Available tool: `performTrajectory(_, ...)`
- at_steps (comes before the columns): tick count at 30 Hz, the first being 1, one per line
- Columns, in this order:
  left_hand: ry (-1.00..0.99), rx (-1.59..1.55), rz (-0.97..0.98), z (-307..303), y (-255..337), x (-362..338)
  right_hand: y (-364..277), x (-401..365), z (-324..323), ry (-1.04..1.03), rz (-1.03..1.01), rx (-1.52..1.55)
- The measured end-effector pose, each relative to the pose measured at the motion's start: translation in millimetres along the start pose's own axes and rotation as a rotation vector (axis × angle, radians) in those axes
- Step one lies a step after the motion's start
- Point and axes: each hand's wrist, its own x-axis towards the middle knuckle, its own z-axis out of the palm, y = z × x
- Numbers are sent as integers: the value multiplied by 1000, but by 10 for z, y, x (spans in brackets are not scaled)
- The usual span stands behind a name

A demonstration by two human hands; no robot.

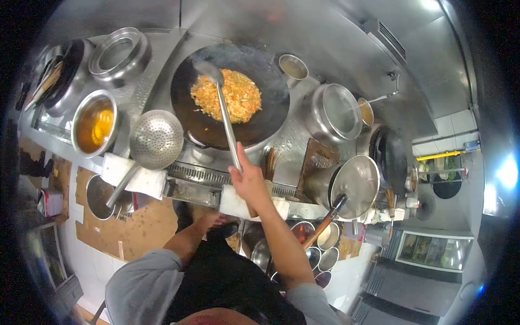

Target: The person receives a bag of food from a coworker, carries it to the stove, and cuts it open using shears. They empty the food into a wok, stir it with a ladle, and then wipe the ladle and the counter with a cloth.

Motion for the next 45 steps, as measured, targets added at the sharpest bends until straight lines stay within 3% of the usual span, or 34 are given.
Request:
performTrajectory(2,-60,188,114,-170,-159,4,15,16,-130,-90,91,-88)
performTrajectory(4,-111,619,529,-512,-333,-28,-176,-113,-289,-125,132,-167)
performTrajectory(6,45,1145,792,-721,-339,-461,-295,-246,-293,-48,65,-108)
performTrajectory(8,83,1304,760,-1048,-504,-1009,-177,-254,-199,17,-24,-16)
performTrajectory(9,104,1387,739,-1195,-586,-1300,-157,-166,-208,-49,16,-76)
performTrajectory(11,469,724,403,-1300,-786,-2073,-102,18,-270,-184,93,-196)
performTrajectory(12,543,624,429,-1397,-941,-2306,206,96,-168,-58,-78,-185)
performTrajectory(15,742,364,513,-1598,-1159,-2820,-225,-97,-274,-33,31,-106)
performTrajectory(18,860,291,554,-1604,-1232,-3141,248,156,-25,-11,-58,-167)
performTrajectory(20,861,313,627,-1633,-975,-3296,348,160,-113,0,-104,-166)
performTrajectory(23,758,327,849,-1442,-283,-3413,-295,-376,-430,59,32,-169)
performTrajectory(24,728,327,955,-1393,-8,-3447,-321,-473,-444,78,100,-168)
performTrajectory(26,683,456,1074,-1203,669,-3771,-181,-437,-310,182,44,-192)
performTrajectory(27,654,526,1201,-1133,988,-3818,-108,-425,-241,230,19,-203)
performTrajectory(30,711,787,1689,-845,1878,-4055,-63,-92,-455,44,267,-177)
performTrajectory(32,745,902,1889,-728,2401,-4030,-600,-290,-594,147,163,-266)
performTrajectory(34,795,980,1829,-576,2731,-4001,-792,-438,-672,261,26,-352)
performTrajectory(38,879,1151,1610,-571,2896,-3483,-775,-417,-109,410,98,-83)
performTrajectory(40,896,1132,1632,-546,2902,-3415,-122,-148,49,284,116,-312)
performTrajectory(42,899,1145,1644,-594,2915,-3391,10,-70,-6,217,132,-371)
performTrajectory(45,889,1133,1640,-586,2864,-3367,-480,-253,-241,249,112,-276)
